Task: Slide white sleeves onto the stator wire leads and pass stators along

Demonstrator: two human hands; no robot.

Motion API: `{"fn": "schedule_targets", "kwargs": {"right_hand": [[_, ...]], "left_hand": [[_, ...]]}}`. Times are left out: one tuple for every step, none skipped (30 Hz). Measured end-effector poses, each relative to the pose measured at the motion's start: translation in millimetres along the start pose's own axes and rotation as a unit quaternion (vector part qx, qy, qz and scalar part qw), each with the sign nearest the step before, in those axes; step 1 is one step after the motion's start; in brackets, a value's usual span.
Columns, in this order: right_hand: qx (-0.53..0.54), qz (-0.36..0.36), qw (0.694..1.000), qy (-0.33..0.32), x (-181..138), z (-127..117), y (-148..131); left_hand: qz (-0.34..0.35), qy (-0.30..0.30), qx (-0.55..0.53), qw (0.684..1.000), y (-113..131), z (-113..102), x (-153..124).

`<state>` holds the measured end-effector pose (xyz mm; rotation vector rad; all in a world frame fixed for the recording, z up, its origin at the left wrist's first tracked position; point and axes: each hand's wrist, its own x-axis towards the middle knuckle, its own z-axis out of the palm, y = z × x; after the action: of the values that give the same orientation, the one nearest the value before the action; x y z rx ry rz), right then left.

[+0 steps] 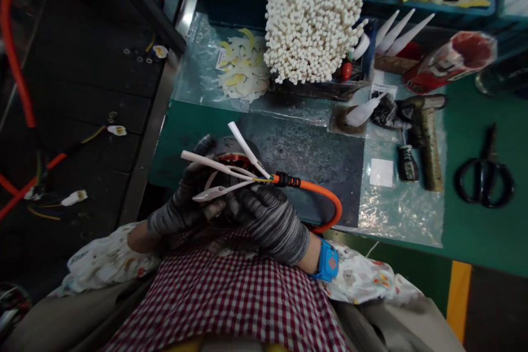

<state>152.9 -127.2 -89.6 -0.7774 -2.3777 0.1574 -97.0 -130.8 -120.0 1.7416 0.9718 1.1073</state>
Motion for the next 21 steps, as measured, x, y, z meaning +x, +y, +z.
{"fn": "schedule_targets", "kwargs": {"right_hand": [[0.002, -0.005, 1.0, 0.003, -1.4, -4.4, 0.6], [-0.003, -0.005, 1.0, 0.008, -3.3, -8.9, 1.1], [-0.019, 0.005, 1.0, 0.013, -5.2, -12.8, 1.7], [-0.044, 0.025, 0.999, 0.017, -7.0, -15.7, 2.3], [-0.072, 0.054, 0.996, 0.019, -8.1, -17.2, 3.1], [-0.095, 0.084, 0.992, 0.013, -8.6, -17.1, 4.2], [-0.108, 0.111, 0.988, 0.004, -8.4, -15.6, 5.6], [-0.111, 0.134, 0.985, 0.0, -7.9, -13.0, 7.5], [-0.105, 0.151, 0.983, -0.001, -7.3, -9.6, 10.1], [-0.094, 0.162, 0.982, 0.001, -7.1, -6.1, 13.5], [-0.079, 0.168, 0.983, 0.005, -7.6, -2.9, 17.8], [-0.059, 0.165, 0.985, 0.004, -8.9, -0.3, 22.7], [-0.037, 0.155, 0.987, -0.001, -10.9, 1.4, 28.2], [-0.015, 0.142, 0.99, -0.013, -13.4, 2.3, 33.6], [0.003, 0.127, 0.992, -0.025, -16.1, 2.5, 38.7], [0.015, 0.118, 0.992, -0.035, -18.5, 2.2, 42.8], [0.023, 0.119, 0.992, -0.042, -20.6, 1.7, 45.7], [0.027, 0.131, 0.99, -0.045, -21.9, 1.1, 47.1], [0.029, 0.15, 0.987, -0.046, -22.6, 0.6, 46.9], [0.028, 0.167, 0.985, -0.044, -22.6, 0.2, 45.3], [0.022, 0.182, 0.982, -0.039, -22.2, 0.0, 42.4]], "left_hand": [[-0.001, -0.005, 0.007, 1.0, 0.4, 0.7, 0.2], [-0.007, -0.007, 0.018, 1.0, 0.6, 1.6, 0.2], [-0.008, -0.006, 0.031, 0.999, 0.8, 3.1, 0.3], [-0.002, 0.001, 0.048, 0.999, 1.1, 5.0, 0.4], [0.007, 0.007, 0.066, 0.998, 2.0, 7.3, 0.7], [0.014, 0.009, 0.085, 0.996, 3.5, 9.8, 1.4], [0.022, 0.005, 0.102, 0.995, 5.6, 12.2, 2.2], [0.031, -0.001, 0.117, 0.993, 8.4, 14.1, 3.3], [0.036, -0.012, 0.133, 0.99, 11.6, 15.3, 4.5], [0.036, -0.026, 0.145, 0.988, 14.8, 15.8, 5.8], [0.035, -0.04, 0.153, 0.987, 17.6, 15.5, 7.2], [0.038, -0.049, 0.158, 0.986, 19.8, 14.8, 8.6], [0.041, -0.055, 0.16, 0.985, 21.2, 13.8, 9.9], [0.044, -0.058, 0.162, 0.984, 21.6, 12.7, 11.3], [0.049, -0.059, 0.164, 0.983, 21.1, 11.7, 12.6], [0.059, -0.06, 0.166, 0.982, 20.0, 11.0, 13.9], [0.07, -0.063, 0.168, 0.981, 18.4, 10.4, 15.1], [0.083, -0.067, 0.169, 0.98, 16.6, 10.2, 16.3], [0.092, -0.069, 0.166, 0.979, 14.8, 10.2, 17.2], [0.093, -0.068, 0.161, 0.98, 13.3, 10.6, 17.9], [0.081, -0.057, 0.156, 0.983, 12.1, 11.5, 18.0]]}}
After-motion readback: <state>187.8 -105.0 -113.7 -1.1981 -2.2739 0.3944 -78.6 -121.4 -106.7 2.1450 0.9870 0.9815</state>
